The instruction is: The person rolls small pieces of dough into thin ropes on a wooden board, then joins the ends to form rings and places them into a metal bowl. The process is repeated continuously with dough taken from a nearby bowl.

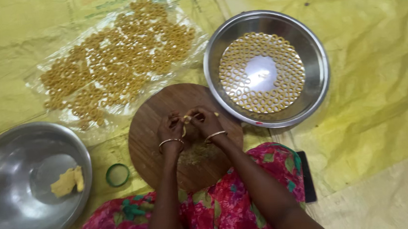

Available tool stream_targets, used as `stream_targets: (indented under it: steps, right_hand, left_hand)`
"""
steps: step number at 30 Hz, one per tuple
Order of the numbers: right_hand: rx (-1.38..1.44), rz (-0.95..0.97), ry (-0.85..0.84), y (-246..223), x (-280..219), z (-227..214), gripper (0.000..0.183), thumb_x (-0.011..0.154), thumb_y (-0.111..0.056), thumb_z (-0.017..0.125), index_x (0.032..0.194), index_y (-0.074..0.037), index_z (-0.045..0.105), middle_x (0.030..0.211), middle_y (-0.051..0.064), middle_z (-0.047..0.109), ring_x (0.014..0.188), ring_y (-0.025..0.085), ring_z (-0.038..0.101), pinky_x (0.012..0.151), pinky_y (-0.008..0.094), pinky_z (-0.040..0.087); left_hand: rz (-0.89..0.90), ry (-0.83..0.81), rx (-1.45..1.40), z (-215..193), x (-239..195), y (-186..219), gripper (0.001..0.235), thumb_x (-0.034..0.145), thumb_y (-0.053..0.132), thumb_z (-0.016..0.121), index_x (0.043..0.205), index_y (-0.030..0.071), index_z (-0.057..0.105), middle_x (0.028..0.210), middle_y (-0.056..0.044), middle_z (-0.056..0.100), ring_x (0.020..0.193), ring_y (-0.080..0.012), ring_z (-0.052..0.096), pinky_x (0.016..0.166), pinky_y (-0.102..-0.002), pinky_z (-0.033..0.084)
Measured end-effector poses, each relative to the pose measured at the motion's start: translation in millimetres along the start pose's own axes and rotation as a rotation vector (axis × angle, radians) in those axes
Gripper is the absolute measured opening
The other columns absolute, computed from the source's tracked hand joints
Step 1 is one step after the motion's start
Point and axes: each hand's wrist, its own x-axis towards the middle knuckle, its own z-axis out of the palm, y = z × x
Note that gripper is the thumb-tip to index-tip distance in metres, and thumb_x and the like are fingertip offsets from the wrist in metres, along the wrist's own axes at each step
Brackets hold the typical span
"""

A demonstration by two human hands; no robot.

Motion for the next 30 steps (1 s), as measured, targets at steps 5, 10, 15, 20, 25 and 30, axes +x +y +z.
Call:
stream_targets:
  steps: [5, 10, 15, 20, 25, 30]
  right_hand:
    - [-0.355, -0.387, 0.170, -7, -4, -22, 0.020, 0.087, -0.009, 0.074, 0.105, -0.001, 0.069, 0.102, 0.016, 0.070, 0.094, 0.031, 0.069, 0.082, 0.038, 0.056]
    - [-0.614, -0.469, 0.298, 16, 56, -108, 0.012, 0.090, -0.009, 0.072, 0.101, -0.007, 0.069, 0.107, 0.014, 0.072, 0.100, 0.032, 0.068, 0.087, 0.043, 0.054]
    - [-0.648, -0.230, 0.653, 69, 68, -197, 0.015, 0.082, -0.016, 0.073, 0.096, -0.010, 0.070, 0.096, 0.013, 0.067, 0.090, 0.028, 0.062, 0.087, 0.044, 0.051]
    - [-0.649, -0.183, 0.763, 105, 92, -226, 0.007, 0.084, -0.017, 0.075, 0.087, -0.012, 0.073, 0.086, 0.009, 0.070, 0.080, 0.029, 0.062, 0.078, 0.044, 0.049]
    - [-0.350, -0.078, 0.731, 133, 104, -228, 0.011, 0.084, -0.020, 0.071, 0.088, -0.011, 0.075, 0.079, 0.008, 0.074, 0.069, 0.022, 0.070, 0.067, 0.035, 0.055]
    - [-0.344, 0.029, 0.688, 143, 105, -227, 0.016, 0.077, -0.022, 0.071, 0.089, -0.011, 0.075, 0.081, 0.008, 0.077, 0.073, 0.024, 0.076, 0.069, 0.036, 0.059]
  left_hand:
    - [0.097, 0.025, 0.183, 7, -7, 18, 0.041, 0.087, 0.012, 0.081, 0.124, 0.004, 0.067, 0.116, -0.012, 0.074, 0.104, -0.0215, 0.072, 0.088, -0.036, 0.058]
    - [0.335, 0.017, 0.284, 28, -10, 46, 0.038, 0.089, 0.016, 0.076, 0.123, 0.003, 0.068, 0.114, -0.016, 0.074, 0.106, -0.0281, 0.072, 0.090, -0.041, 0.057]
    - [-0.050, -0.147, 0.546, 99, -36, 73, 0.046, 0.095, 0.022, 0.065, 0.138, 0.011, 0.053, 0.110, -0.021, 0.069, 0.100, -0.0370, 0.068, 0.084, -0.047, 0.054]
    - [-0.141, -0.213, 0.077, 166, -83, 82, 0.094, 0.084, 0.012, 0.067, 0.158, 0.003, 0.009, 0.123, -0.025, 0.061, 0.105, -0.0360, 0.065, 0.091, -0.046, 0.055]
    - [-0.150, -0.152, 0.294, 193, -70, 67, 0.100, 0.092, 0.003, 0.069, 0.158, 0.001, -0.006, 0.144, -0.034, 0.043, 0.124, -0.0416, 0.056, 0.102, -0.045, 0.046]
    - [-0.149, -0.139, 0.336, 195, -43, 54, 0.091, 0.089, 0.005, 0.067, 0.155, -0.003, 0.005, 0.132, -0.031, 0.056, 0.116, -0.0420, 0.062, 0.096, -0.044, 0.053]
